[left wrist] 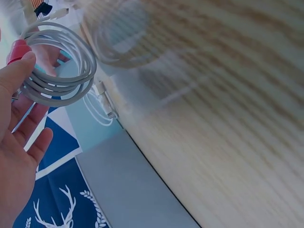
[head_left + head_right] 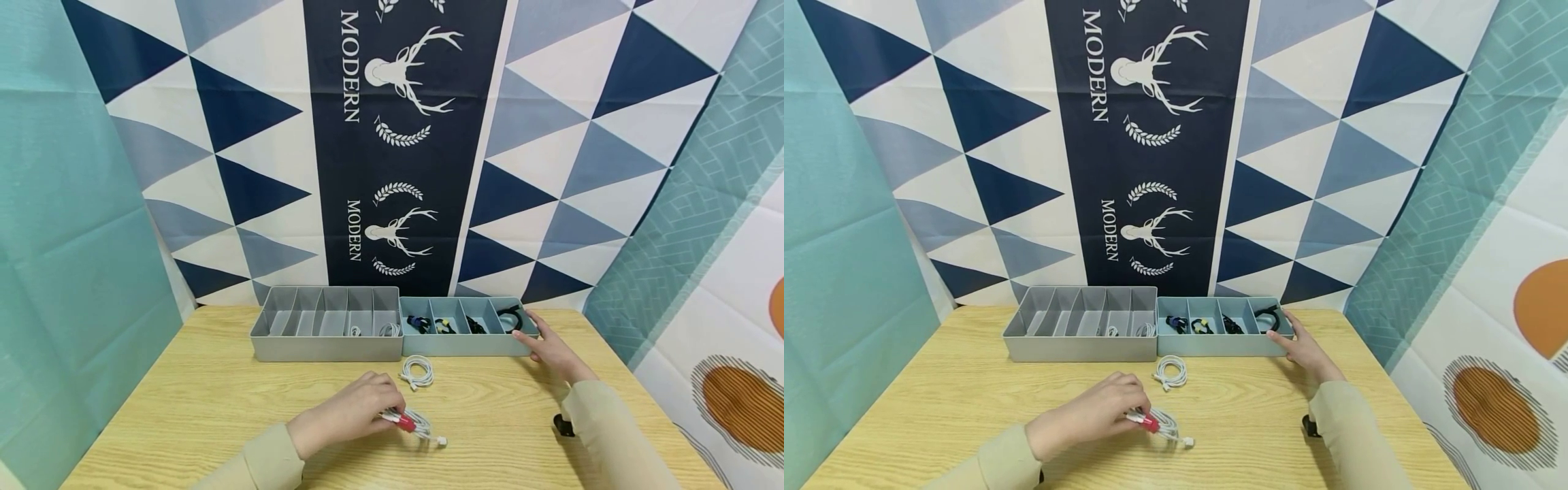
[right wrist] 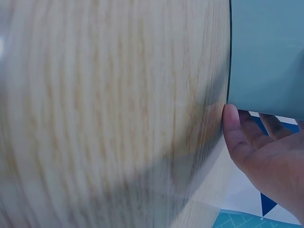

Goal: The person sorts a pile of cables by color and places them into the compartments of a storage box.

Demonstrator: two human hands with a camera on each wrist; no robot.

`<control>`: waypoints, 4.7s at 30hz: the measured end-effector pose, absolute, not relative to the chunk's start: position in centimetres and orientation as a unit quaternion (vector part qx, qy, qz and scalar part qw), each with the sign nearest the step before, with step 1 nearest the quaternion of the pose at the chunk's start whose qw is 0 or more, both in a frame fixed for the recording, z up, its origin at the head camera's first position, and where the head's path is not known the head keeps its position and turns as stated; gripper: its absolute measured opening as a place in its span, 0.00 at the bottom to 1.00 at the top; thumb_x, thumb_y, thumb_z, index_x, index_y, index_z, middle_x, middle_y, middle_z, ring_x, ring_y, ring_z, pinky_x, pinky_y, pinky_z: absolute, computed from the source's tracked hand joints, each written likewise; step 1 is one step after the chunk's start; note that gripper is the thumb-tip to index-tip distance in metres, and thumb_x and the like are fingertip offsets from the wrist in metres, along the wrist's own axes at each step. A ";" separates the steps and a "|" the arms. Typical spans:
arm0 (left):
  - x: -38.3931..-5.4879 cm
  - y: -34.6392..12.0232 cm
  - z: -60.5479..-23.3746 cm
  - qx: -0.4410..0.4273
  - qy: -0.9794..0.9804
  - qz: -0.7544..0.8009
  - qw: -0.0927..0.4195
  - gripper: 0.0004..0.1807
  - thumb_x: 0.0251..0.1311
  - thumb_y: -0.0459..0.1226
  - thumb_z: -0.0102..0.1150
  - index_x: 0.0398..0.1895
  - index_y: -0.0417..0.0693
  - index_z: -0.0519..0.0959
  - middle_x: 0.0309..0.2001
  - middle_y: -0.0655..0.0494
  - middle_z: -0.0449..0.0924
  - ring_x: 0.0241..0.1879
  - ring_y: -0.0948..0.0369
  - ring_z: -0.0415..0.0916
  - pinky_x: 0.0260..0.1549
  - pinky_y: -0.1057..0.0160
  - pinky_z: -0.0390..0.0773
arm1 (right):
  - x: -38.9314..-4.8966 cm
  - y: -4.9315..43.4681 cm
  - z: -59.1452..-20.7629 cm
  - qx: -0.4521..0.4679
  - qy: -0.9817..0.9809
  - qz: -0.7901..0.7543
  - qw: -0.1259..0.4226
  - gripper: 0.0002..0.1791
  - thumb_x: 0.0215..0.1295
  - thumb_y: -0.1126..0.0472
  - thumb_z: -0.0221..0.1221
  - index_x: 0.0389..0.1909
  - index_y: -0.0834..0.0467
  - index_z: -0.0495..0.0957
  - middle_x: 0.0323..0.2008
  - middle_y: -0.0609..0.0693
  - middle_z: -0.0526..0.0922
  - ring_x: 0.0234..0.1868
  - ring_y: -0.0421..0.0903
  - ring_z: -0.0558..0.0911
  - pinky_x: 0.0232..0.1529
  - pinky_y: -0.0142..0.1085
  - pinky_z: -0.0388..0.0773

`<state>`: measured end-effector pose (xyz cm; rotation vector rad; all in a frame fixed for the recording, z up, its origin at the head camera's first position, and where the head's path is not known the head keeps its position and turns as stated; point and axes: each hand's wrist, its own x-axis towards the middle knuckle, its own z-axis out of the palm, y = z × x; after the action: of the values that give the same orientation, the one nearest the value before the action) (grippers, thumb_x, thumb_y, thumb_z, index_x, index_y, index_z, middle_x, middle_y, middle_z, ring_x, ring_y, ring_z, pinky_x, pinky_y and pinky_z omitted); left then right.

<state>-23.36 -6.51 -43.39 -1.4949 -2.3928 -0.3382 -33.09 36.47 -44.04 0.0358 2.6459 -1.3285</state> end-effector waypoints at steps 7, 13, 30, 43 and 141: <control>-23.4 -6.5 -42.9 -0.514 -0.835 -0.117 0.156 0.09 0.53 0.46 0.66 0.36 0.60 0.79 0.34 0.71 0.78 0.42 0.68 0.71 0.50 0.67 0.69 | -32.9 36.4 -43.9 0.010 0.893 -0.439 0.094 0.52 0.64 0.37 0.53 0.75 0.50 0.29 0.71 0.72 0.31 0.61 0.65 0.60 0.56 0.55 0.68; -23.5 -6.5 -42.6 -0.513 -0.837 -0.110 0.157 0.10 0.53 0.48 0.65 0.37 0.60 0.80 0.35 0.72 0.78 0.43 0.68 0.71 0.51 0.65 0.69 | -32.7 36.3 -43.7 0.007 0.898 -0.430 0.092 0.53 0.64 0.36 0.52 0.75 0.50 0.28 0.71 0.72 0.31 0.66 0.68 0.53 0.58 0.57 0.66; -23.8 -7.0 -41.8 -0.495 -0.841 -0.137 0.171 0.09 0.51 0.46 0.63 0.35 0.58 0.80 0.34 0.70 0.77 0.43 0.68 0.69 0.50 0.65 0.68 | -32.9 36.6 -43.9 0.006 0.898 -0.428 0.098 0.51 0.65 0.37 0.51 0.75 0.49 0.28 0.71 0.72 0.30 0.66 0.70 0.54 0.59 0.60 0.64; -24.2 -8.0 -39.7 -0.461 -0.856 -0.143 0.182 0.08 0.50 0.45 0.63 0.33 0.57 0.79 0.33 0.68 0.77 0.43 0.66 0.69 0.49 0.63 0.68 | -33.0 36.6 -44.0 0.005 0.896 -0.434 0.094 0.52 0.64 0.37 0.52 0.75 0.49 0.28 0.71 0.72 0.31 0.64 0.67 0.57 0.57 0.56 0.67; -29.5 -15.1 -33.3 -0.232 -0.900 -0.181 0.321 0.08 0.50 0.39 0.61 0.32 0.47 0.79 0.35 0.53 0.79 0.45 0.52 0.69 0.50 0.48 0.66 | -33.3 36.6 -44.1 0.011 0.892 -0.440 0.102 0.53 0.64 0.36 0.52 0.74 0.50 0.27 0.71 0.71 0.29 0.68 0.73 0.46 0.60 0.61 0.62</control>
<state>-29.46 -15.06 -33.29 -0.6099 -2.3655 -0.4763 -33.33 36.63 -44.13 0.0324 2.6331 -1.2997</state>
